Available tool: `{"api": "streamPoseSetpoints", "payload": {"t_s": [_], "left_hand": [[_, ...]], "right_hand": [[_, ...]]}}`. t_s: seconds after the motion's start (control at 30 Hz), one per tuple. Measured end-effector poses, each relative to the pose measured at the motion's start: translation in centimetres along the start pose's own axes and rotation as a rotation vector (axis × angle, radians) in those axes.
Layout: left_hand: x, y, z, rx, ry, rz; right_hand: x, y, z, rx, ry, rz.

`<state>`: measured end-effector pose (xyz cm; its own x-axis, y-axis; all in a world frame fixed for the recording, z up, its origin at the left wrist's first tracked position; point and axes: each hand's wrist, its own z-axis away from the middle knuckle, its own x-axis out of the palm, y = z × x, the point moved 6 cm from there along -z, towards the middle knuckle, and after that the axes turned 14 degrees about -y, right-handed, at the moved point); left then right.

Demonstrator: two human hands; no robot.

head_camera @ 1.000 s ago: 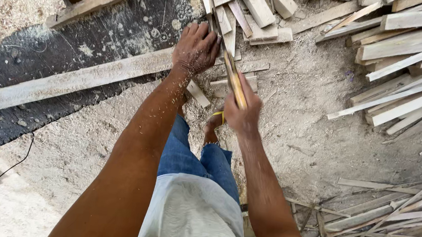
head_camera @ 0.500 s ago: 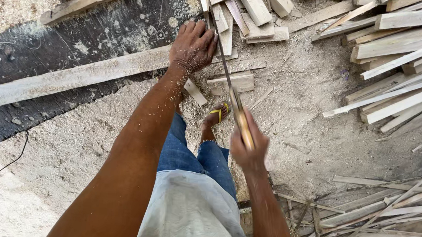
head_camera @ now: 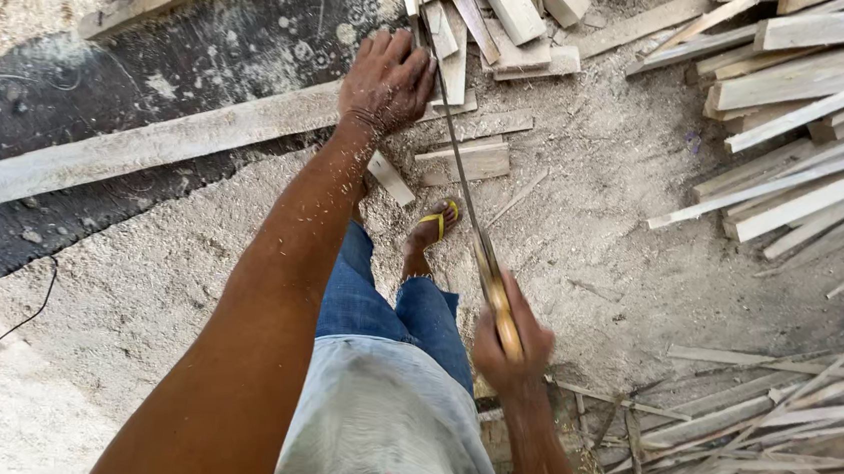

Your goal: The person cuts thin wooden strips on a low sawhorse bench using a hand saw, steadying each strip with one hand while sawing. Between cuts they measure a strip with a tape measure, mark it with a pencil against a square, and place cut pieces onto a large pile of similar strips beside the bench.

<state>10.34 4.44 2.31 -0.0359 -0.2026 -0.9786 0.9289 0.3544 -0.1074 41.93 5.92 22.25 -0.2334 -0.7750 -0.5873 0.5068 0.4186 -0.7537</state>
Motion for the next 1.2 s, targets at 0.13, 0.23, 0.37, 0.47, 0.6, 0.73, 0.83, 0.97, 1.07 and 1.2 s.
{"api": "streamPoseSetpoints", "payload": {"t_s": [0.13,0.23,0.37,0.47,0.6,0.73,0.83,0.97,1.07,1.2], "left_hand": [[0.2,-0.2,0.1,0.003,-0.122,0.177],[-0.1,-0.3,0.2,-0.017,-0.217,0.407],[-1.5,-0.4,0.1,-0.033,-0.172,0.445],[-1.6,-0.2,0.1,-0.011,-0.13,0.404],[-0.9,-0.2,0.2,-0.049,-0.159,0.462],[-1.8,-0.2,0.4,-0.034,-0.057,0.412],[-1.7,-0.3,0.4,-0.035,-0.062,0.445],[-0.8,-0.3,0.1,-0.038,-0.17,0.448],[-0.4,-0.4,0.0,-0.045,-0.193,0.427],[-0.6,-0.2,0.1,-0.005,-0.131,0.351]], "right_hand": [[7.5,4.8,-14.5,-0.196,-0.062,-0.257],[8.5,5.7,-16.8,-0.133,-0.023,-0.09],[2.8,2.3,-3.7,-0.031,-0.01,-0.087],[-1.0,0.0,5.0,0.019,0.001,0.008],[1.7,1.8,-1.1,-0.049,0.012,-0.108],[7.7,4.8,-15.0,-0.136,-0.003,-0.216],[7.7,5.4,-13.7,-0.059,-0.022,-0.19],[3.1,4.8,0.9,0.158,-0.051,-0.182],[0.7,3.8,8.9,0.098,-0.01,-0.002],[1.2,6.3,10.3,0.175,-0.023,0.087]]}}
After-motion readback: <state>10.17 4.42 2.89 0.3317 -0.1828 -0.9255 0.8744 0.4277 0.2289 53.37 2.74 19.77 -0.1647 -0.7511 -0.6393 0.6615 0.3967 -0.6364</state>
